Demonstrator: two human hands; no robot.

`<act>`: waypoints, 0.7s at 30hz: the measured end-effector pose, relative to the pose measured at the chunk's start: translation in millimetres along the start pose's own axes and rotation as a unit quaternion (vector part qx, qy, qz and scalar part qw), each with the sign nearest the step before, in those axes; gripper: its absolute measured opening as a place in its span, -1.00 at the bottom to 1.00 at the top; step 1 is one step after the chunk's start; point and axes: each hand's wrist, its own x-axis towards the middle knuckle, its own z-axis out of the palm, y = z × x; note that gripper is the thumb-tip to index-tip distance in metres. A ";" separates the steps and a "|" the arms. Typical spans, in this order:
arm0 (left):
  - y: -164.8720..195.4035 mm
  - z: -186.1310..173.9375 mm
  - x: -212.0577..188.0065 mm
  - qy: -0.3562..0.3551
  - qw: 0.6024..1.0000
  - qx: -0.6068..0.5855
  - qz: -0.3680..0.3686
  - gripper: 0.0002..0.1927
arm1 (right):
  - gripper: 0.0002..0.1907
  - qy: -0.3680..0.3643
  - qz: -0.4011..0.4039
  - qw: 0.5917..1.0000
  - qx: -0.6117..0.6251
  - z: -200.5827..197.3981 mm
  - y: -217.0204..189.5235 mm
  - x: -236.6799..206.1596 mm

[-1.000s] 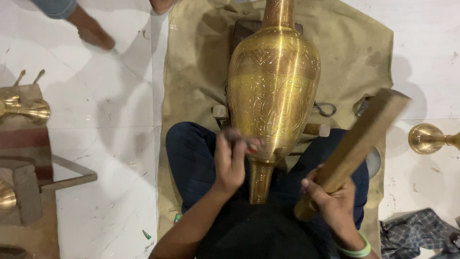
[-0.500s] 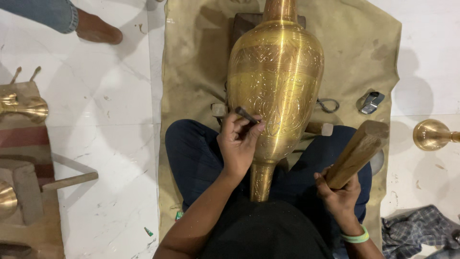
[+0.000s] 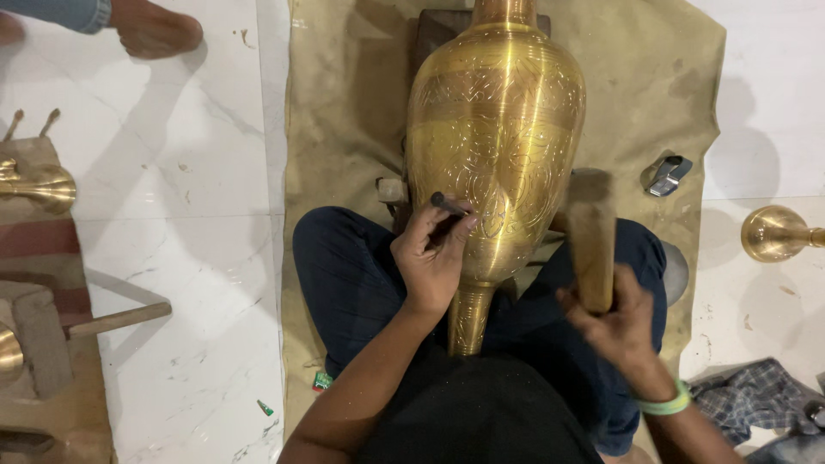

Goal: The person sits cross-legged on the floor with a large brass vase resting on a support on their lap. They hold a small chisel against the vase surface and repeatedly strike it with a wooden mallet to engrave decorative floral patterns, repositioning the chisel across the vase body.

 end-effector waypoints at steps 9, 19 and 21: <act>-12.3 -0.2 -1.3 0.002 1.000 -0.023 0.013 -0.66 | -0.31 -0.145 -0.178 0.905 -0.359 -74.5 -126.3 130.0; -24.0 -1.3 -6.6 -0.001 0.998 -0.040 0.040 -0.68 | -0.26 -0.286 -0.179 0.786 -0.518 -68.9 -216.7 159.8; -23.5 -0.8 -5.6 0.001 0.999 -0.008 0.045 -0.73 | -0.47 -0.359 -0.082 0.674 -0.640 -67.4 -219.9 155.8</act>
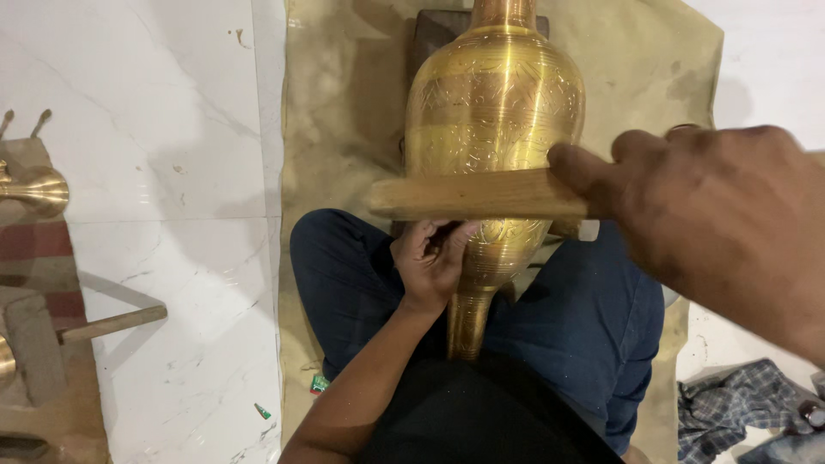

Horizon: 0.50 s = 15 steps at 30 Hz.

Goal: The person sits cross-legged on the floor with a large brass vase resting on a support on their lap. They hold a small chisel against the vase surface and repeatedly strike it with a wooden mallet to engrave decorative floral patterns, repositioning the chisel across the vase body.

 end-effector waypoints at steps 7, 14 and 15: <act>7.5 -3.5 4.4 -0.027 0.999 0.009 -0.044 -0.74 | -0.40 -0.046 0.007 0.998 -0.039 14.5 -3.2 -2.7; 11.7 -3.2 7.9 -0.044 0.998 -0.031 -0.019 -0.73 | -0.37 0.069 -0.013 0.998 -0.006 4.3 -1.7 -9.4; 11.4 -2.8 8.4 -0.044 0.998 -0.030 -0.024 -0.72 | -0.34 0.065 -0.010 0.997 0.045 4.5 -3.6 -8.3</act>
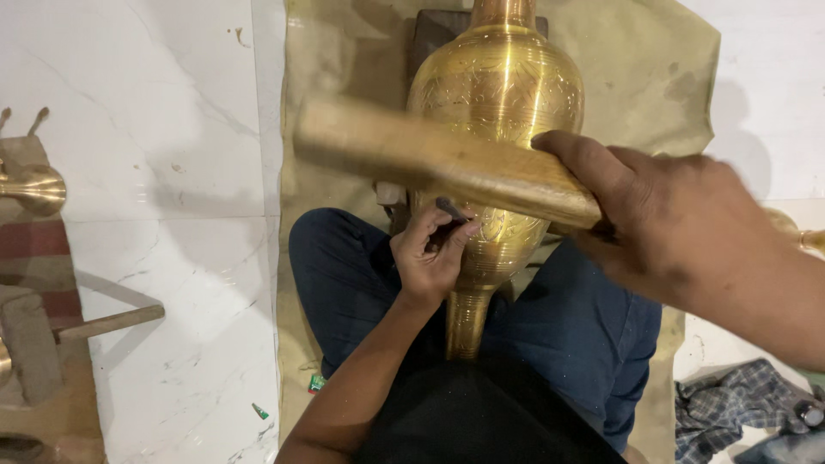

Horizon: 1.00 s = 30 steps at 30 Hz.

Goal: The person sits cross-legged on the floor with a large brass vase resting on a support on their lap. They hold a small chisel against the vase surface and repeatedly strike it with a wooden mallet to engrave decorative floral patterns, repositioning the chisel across the vase body.

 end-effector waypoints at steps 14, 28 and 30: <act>2.6 -1.7 2.5 -0.015 0.999 0.042 0.017 -0.60 | -0.37 -0.005 0.006 1.000 0.026 7.7 4.5 10.7; 8.4 -6.5 10.5 -0.057 0.997 0.052 0.025 -0.65 | -0.25 0.332 -0.096 0.899 0.270 30.3 27.4 4.2; 7.8 -6.8 10.4 -0.052 0.997 0.049 0.026 -0.66 | -0.29 0.282 -0.103 0.837 0.457 33.8 20.6 6.9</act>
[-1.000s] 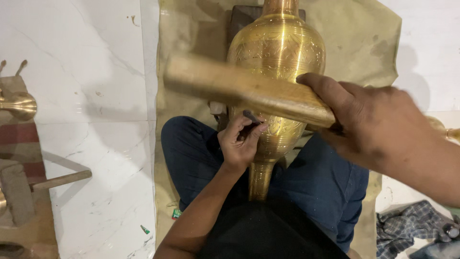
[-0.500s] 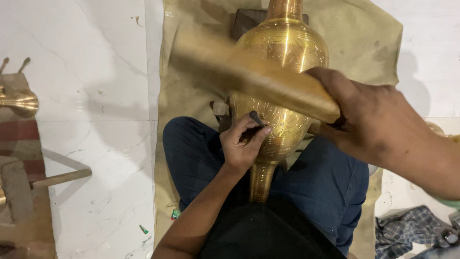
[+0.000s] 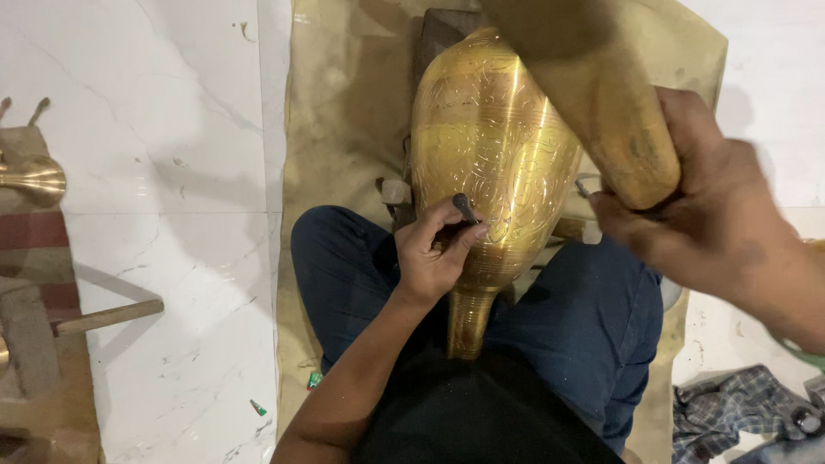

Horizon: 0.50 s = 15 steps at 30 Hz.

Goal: The person sits cross-legged on the floor with a large brass vase resting on a support on their lap. They hold a small chisel against the vase surface and repeatedly strike it with a wooden mallet to engrave decorative floral patterns, repositioning the chisel across the vase body.

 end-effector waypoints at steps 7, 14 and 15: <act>-1.7 0.8 0.0 0.007 1.000 -0.007 0.013 -0.65 | -0.20 -0.080 0.009 0.975 -0.206 10.0 9.5 -7.0; 1.2 -0.6 3.9 -0.007 1.000 0.010 0.019 -0.64 | -0.34 -0.188 0.086 0.912 -0.355 13.2 -1.1 -0.3; 1.4 -0.4 4.2 -0.005 1.000 0.006 0.027 -0.64 | -0.32 -0.103 0.060 0.972 -0.201 14.2 -1.8 0.8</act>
